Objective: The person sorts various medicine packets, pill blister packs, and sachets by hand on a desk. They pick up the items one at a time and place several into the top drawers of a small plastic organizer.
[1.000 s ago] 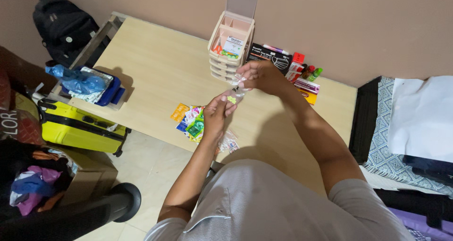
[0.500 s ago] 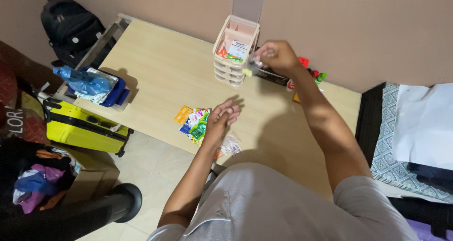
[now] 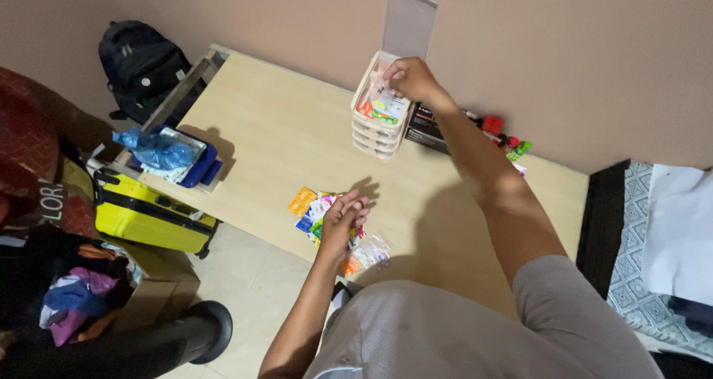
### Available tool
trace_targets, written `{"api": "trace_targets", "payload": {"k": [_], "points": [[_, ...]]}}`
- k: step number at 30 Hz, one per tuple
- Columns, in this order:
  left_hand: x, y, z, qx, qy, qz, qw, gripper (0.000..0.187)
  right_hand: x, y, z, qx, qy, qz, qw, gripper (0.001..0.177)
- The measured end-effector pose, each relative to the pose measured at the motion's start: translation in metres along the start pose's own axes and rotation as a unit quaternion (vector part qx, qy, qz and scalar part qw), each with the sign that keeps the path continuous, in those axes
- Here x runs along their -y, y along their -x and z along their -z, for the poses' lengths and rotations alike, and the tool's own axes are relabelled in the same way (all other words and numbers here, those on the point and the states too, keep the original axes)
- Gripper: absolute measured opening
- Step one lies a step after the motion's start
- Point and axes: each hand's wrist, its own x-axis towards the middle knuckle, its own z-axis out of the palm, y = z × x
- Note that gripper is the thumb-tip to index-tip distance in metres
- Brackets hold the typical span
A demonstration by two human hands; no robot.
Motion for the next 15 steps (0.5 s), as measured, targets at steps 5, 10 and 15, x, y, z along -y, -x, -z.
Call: {"api": "trace_targets", "payload": {"k": [5,10,15], "points": [[0.008,-0.007,0.013,-0.016,0.018,-0.005,1.0,0.045,-0.019,-0.027,-0.019,0.042,-0.004,0.0,0.999,0.016],[0.007,-0.009,0.018,-0.039,0.006,0.005,0.999,0.044,-0.03,-0.044,-0.023,0.091,-0.014,-0.039,0.995,0.017],[0.004,-0.01,0.018,-0.044,0.012,0.014,0.999,0.044,-0.02,-0.044,-0.018,0.13,0.026,0.009,0.991,0.018]]}}
